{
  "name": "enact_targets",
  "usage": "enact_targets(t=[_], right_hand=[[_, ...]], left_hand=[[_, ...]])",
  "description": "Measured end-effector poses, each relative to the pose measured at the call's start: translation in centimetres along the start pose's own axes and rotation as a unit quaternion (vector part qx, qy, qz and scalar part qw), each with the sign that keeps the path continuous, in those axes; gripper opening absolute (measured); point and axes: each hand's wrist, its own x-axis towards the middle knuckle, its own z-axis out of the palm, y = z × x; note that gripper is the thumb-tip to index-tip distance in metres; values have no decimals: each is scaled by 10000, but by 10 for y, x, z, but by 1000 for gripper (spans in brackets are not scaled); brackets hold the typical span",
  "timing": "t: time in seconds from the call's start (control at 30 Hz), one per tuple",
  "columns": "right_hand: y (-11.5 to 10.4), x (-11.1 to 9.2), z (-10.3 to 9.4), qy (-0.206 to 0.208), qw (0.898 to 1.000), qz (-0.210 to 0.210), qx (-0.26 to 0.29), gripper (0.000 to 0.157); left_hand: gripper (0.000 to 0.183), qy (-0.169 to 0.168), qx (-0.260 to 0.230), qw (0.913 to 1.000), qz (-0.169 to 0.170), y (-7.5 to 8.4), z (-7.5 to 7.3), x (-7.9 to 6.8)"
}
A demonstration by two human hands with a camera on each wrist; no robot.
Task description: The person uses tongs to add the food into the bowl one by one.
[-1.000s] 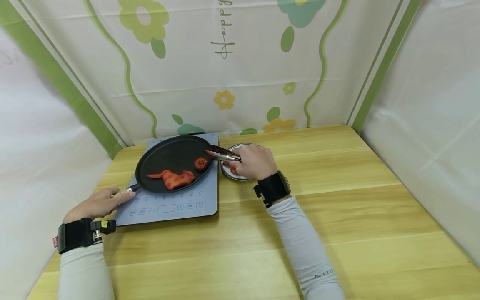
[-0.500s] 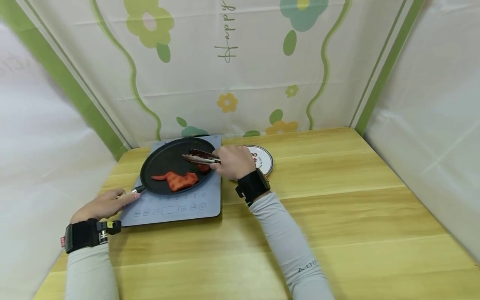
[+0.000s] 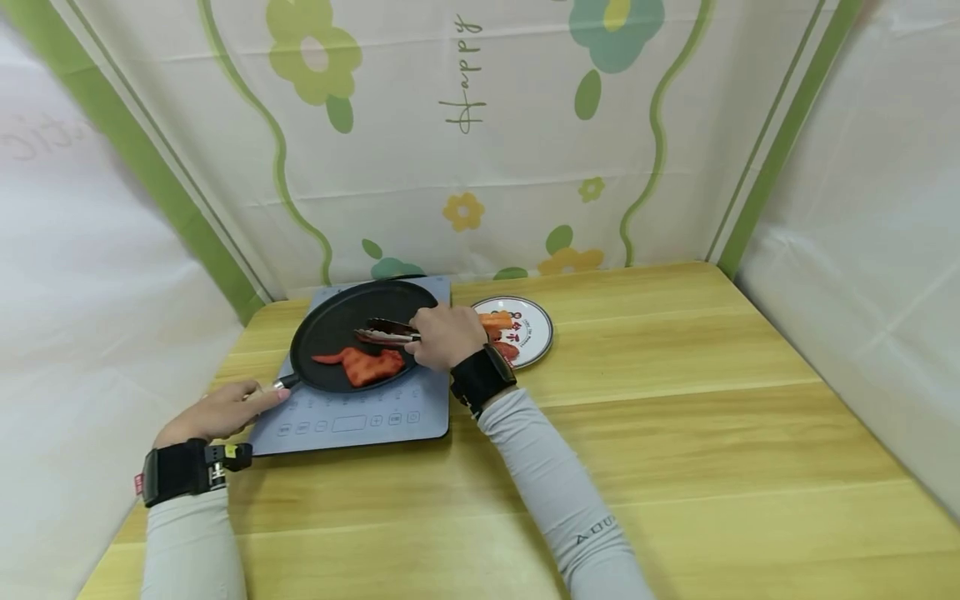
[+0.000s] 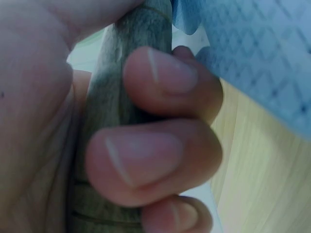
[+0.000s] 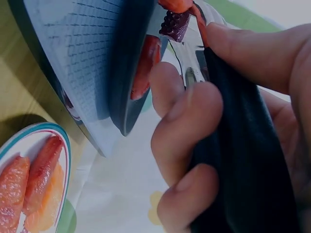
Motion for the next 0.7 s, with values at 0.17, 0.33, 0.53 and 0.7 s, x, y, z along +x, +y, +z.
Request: enact_targets(t=[0.17, 0.33, 0.53, 0.7], right_hand=[[-3, 1, 3, -16, 10000, 82, -39, 39], [-7, 1, 3, -39, 9999, 160, -8, 40], [-6, 2, 5, -58, 9998, 156, -72, 35], [-5, -3, 2, 53, 9999, 91, 59, 38]], left_hand=[[57, 9, -80, 10000, 13, 1, 0, -1], [56, 5, -38, 10000, 55, -1, 2, -1], [57, 5, -46, 10000, 70, -2, 3, -1], [57, 9, -56, 9999, 89, -1, 0, -1]])
